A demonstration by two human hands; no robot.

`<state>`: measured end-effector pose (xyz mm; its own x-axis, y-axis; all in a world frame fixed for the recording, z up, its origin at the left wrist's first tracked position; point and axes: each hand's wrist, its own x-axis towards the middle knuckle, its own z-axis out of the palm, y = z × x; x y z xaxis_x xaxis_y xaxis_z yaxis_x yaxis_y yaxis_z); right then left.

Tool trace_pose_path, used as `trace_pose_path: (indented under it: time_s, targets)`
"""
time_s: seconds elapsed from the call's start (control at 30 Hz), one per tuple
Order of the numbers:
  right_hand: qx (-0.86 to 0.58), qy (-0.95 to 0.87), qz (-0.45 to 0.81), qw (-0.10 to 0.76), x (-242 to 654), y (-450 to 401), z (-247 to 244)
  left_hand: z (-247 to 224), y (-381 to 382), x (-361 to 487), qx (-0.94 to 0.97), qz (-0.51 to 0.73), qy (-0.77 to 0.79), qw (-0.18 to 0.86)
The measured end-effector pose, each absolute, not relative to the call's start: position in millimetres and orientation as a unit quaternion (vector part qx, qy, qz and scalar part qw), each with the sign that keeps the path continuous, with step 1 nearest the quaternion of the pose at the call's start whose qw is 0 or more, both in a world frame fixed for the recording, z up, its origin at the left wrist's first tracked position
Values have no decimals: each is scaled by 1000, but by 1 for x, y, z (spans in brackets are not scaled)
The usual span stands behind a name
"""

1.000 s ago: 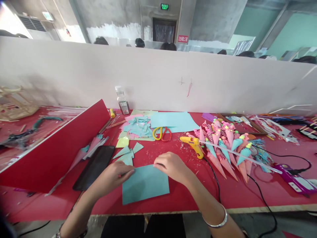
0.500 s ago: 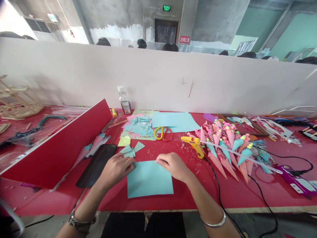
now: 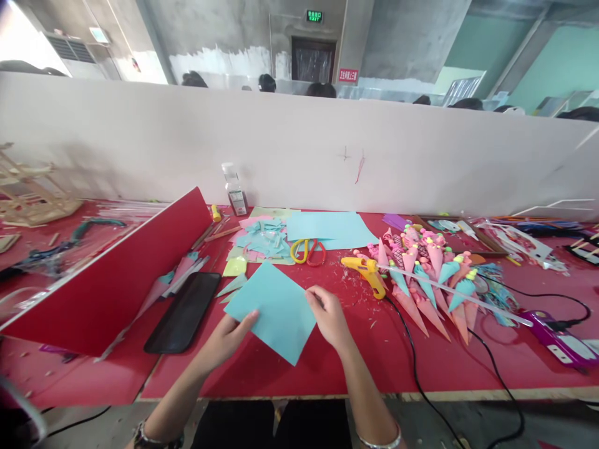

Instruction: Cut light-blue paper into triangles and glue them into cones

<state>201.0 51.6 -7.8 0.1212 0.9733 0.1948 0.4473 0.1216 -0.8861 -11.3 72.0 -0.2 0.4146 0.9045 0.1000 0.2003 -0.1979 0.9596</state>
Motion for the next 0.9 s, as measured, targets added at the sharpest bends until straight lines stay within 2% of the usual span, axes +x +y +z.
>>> trace_pose_path:
  time_s: [0.13,0.17,0.33,0.43,0.53,0.9]
  targets:
    - [-617,-633,108,454,184,40,-1,-2,74,-6,692,363,454,429]
    - [-598,-655,103,450,179,36,2,-1,73,-5,700,356,452,423]
    - [-485,-709,323,397,160,21,14,10,63,-1,744,319,336,481]
    - [-467,-686,393,396,157,17,16,14,60,1,730,318,268,542]
    - [-451,-672,435,395,157,16,16,14,60,4,708,328,253,572]
    - [-398,-666,472,418,160,17,13,3,62,5,702,321,284,569]
